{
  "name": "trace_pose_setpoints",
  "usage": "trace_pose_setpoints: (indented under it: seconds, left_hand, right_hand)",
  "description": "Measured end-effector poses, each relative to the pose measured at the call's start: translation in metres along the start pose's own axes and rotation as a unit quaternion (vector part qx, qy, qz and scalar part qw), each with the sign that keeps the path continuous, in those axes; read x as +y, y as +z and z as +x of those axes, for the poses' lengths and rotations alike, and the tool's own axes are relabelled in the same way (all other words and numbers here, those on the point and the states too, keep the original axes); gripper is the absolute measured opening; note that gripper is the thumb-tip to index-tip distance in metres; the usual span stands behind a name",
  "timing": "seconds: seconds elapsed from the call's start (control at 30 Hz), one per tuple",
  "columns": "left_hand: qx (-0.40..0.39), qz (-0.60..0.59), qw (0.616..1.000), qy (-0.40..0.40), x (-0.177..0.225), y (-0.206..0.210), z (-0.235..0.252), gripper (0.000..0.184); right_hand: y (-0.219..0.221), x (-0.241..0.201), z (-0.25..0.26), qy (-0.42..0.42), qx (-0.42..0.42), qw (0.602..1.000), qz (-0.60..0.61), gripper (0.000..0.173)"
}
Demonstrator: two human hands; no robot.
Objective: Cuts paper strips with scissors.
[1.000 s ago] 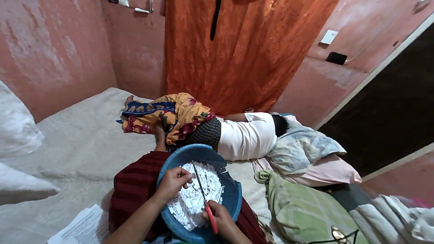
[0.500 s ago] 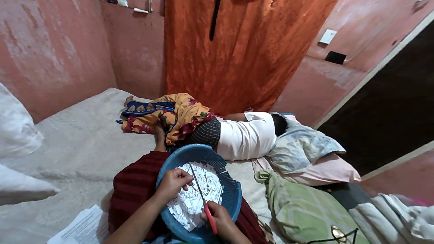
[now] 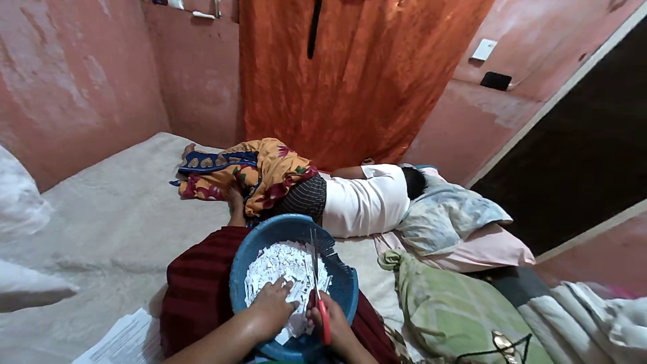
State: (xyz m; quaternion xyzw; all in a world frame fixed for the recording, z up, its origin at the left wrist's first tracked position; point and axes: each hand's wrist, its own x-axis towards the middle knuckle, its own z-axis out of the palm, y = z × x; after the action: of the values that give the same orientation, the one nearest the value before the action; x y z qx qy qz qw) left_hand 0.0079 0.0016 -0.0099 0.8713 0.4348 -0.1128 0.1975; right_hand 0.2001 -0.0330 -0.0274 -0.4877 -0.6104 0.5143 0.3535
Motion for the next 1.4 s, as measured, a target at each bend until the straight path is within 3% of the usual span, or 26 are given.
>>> trace_pose_setpoints:
  seconds: [0.13,0.33,0.43,0.6,0.7,0.8,1.0,1.17,1.3,1.4]
  left_hand:
    - [0.017,-0.028,0.998,-0.050,0.000,-0.007,0.003,0.047]
    - [0.051,-0.061,0.997,0.000,-0.002,-0.008,0.000,0.038]
    - [0.003,-0.032,0.999,0.020,-0.001,-0.003,-0.001,0.043]
    - [0.000,0.011,1.000,0.015,0.000,-0.003,0.002,0.035]
    - [-0.004,-0.034,0.999,0.022,0.000,-0.004,0.003,0.038]
    - [0.053,-0.124,0.991,0.005,-0.003,-0.005,0.002,0.040]
    - [0.248,-0.293,0.919,-0.091,-0.009,-0.027,-0.014,0.029]
    - [0.366,-0.403,0.834,-0.090,-0.015,-0.026,-0.019,0.019]
    - [0.411,-0.480,0.772,-0.069,-0.020,-0.026,-0.020,0.017]
    - [0.418,-0.484,0.767,-0.052,-0.023,-0.025,-0.020,0.015]
  right_hand:
    - [0.001,0.000,0.001,-0.003,0.005,1.000,0.013,0.034]
    - [0.000,0.001,0.000,-0.004,0.012,1.000,0.024,0.031]
    - [0.001,-0.001,0.000,-0.010,0.013,1.000,0.022,0.028]
    - [0.001,0.001,0.001,-0.010,0.006,0.999,0.030,0.031]
    - [0.000,0.000,0.000,-0.006,0.005,0.999,0.034,0.030]
    - [0.000,0.001,0.000,-0.008,0.005,0.999,0.031,0.031]
    - [0.000,0.000,0.001,-0.007,0.005,1.000,0.023,0.029]
    - [0.000,-0.001,0.003,0.013,-0.010,1.000,-0.006,0.033]
    - [-0.002,-0.006,0.005,0.053,-0.045,0.996,-0.058,0.038]
    - [-0.002,-0.007,0.007,0.073,-0.066,0.993,-0.066,0.040]
